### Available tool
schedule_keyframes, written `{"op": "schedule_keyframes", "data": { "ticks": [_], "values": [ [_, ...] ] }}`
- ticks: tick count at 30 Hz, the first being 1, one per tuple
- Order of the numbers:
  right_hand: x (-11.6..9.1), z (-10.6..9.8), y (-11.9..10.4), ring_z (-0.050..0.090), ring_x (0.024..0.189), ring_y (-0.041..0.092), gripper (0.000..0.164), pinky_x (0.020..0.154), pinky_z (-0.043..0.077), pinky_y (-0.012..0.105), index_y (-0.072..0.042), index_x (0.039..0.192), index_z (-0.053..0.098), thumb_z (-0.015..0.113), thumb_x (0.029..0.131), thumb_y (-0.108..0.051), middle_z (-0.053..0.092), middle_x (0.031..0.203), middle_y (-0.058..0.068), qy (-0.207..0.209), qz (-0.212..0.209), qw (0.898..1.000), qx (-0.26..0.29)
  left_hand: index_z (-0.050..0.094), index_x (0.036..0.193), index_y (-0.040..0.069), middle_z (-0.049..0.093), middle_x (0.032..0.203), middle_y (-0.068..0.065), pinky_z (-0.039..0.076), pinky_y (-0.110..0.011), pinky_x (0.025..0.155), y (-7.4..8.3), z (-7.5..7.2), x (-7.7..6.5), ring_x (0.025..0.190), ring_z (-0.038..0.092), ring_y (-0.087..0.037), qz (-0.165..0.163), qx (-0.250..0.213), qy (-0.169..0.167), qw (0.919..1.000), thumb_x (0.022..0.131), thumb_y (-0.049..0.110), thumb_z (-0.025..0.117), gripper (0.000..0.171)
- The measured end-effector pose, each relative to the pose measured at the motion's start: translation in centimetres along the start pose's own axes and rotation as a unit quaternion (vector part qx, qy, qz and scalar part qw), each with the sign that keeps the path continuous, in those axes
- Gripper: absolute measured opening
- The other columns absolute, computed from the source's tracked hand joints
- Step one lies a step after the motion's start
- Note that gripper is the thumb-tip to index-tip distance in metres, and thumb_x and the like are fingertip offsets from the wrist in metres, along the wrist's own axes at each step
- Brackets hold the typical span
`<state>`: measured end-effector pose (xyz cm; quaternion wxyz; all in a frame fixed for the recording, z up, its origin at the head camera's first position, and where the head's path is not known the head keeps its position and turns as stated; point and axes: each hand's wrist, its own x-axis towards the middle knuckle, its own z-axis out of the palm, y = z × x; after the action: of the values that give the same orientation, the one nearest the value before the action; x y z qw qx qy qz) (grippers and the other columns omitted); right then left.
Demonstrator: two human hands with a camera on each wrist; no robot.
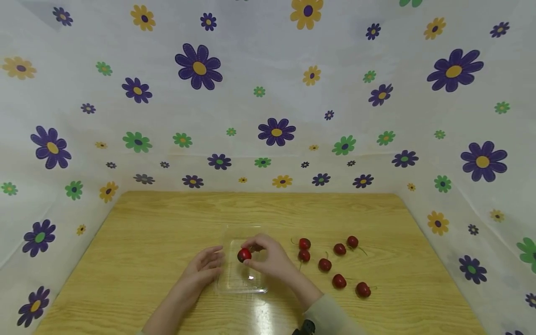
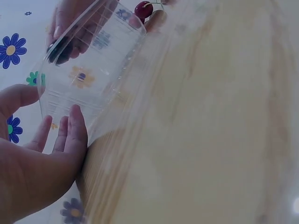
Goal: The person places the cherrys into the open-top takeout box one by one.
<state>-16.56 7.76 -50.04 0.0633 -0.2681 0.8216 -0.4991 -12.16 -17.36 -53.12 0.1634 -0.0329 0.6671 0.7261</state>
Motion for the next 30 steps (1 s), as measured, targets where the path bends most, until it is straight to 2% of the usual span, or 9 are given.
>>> {"op": "schedule_keyframes", "data": {
  "ticks": [5, 10, 14, 19, 23, 30],
  "values": [
    [-0.1, 0.4, 0.2, 0.068, 0.109, 0.021, 0.033, 0.102, 0.056, 0.040, -0.011, 0.119, 0.075, 0.086, 0.087, -0.009, 0.075, 0.116, 0.003, -0.007, -0.028, 0.997, -0.065, 0.036, 0.161, 0.005, 0.041, 0.163, -0.026, 0.049, -0.021, 0.102, -0.1, -0.5, 0.2, 0.148, 0.045, -0.036, -0.004, 0.006, -0.018, 0.9998, 0.098, 0.002, 0.067, 0.070],
    [-0.1, 1.0, 0.3, 0.065, 0.107, 0.018, 0.033, 0.101, 0.053, 0.034, -0.013, 0.114, 0.077, 0.089, 0.084, -0.011, 0.075, 0.111, 0.001, -0.011, -0.066, 0.988, -0.138, 0.036, 0.160, 0.006, 0.040, 0.164, -0.026, 0.049, -0.023, 0.102, -0.1, -0.7, 0.2, 0.145, 0.047, -0.031, -0.005, 0.004, -0.020, 0.9998, 0.097, 0.002, 0.067, 0.071],
    [-0.4, 1.5, 0.0, 0.065, 0.110, 0.015, 0.032, 0.105, 0.052, 0.034, -0.016, 0.113, 0.077, 0.090, 0.084, -0.016, 0.076, 0.111, -0.003, -0.019, -0.069, 0.979, -0.192, 0.037, 0.160, 0.006, 0.042, 0.163, -0.025, 0.050, -0.024, 0.102, -0.4, -0.7, 0.2, 0.139, 0.052, -0.024, -0.008, -0.003, -0.015, 0.9998, 0.095, 0.001, 0.068, 0.072],
    [-0.6, 1.9, -0.3, 0.066, 0.111, 0.014, 0.032, 0.114, 0.048, 0.038, -0.018, 0.113, 0.077, 0.090, 0.083, -0.019, 0.078, 0.110, -0.007, -0.026, -0.060, 0.968, -0.242, 0.036, 0.162, 0.007, 0.041, 0.163, -0.023, 0.050, -0.025, 0.102, -0.7, -0.8, 0.3, 0.139, 0.051, -0.024, -0.017, -0.014, -0.022, 0.9995, 0.096, 0.002, 0.068, 0.073],
    [-0.6, 1.9, -0.4, 0.066, 0.112, 0.013, 0.033, 0.120, 0.045, 0.040, -0.018, 0.114, 0.077, 0.090, 0.083, -0.020, 0.078, 0.111, -0.007, -0.027, -0.058, 0.965, -0.256, 0.036, 0.162, 0.008, 0.040, 0.163, -0.022, 0.050, -0.024, 0.102, -0.8, -0.8, 0.5, 0.140, 0.049, -0.024, -0.021, -0.017, -0.023, 0.9994, 0.096, 0.002, 0.068, 0.073],
    [-0.5, 1.5, -0.3, 0.067, 0.115, 0.016, 0.032, 0.117, 0.047, 0.040, -0.015, 0.116, 0.077, 0.088, 0.086, -0.019, 0.077, 0.115, -0.003, -0.025, -0.056, 0.972, -0.229, 0.038, 0.161, 0.010, 0.041, 0.164, -0.021, 0.049, -0.026, 0.104, -0.7, -0.6, 0.7, 0.144, 0.047, -0.028, -0.024, -0.013, -0.014, 0.9995, 0.096, 0.003, 0.068, 0.072]
  ]
}}
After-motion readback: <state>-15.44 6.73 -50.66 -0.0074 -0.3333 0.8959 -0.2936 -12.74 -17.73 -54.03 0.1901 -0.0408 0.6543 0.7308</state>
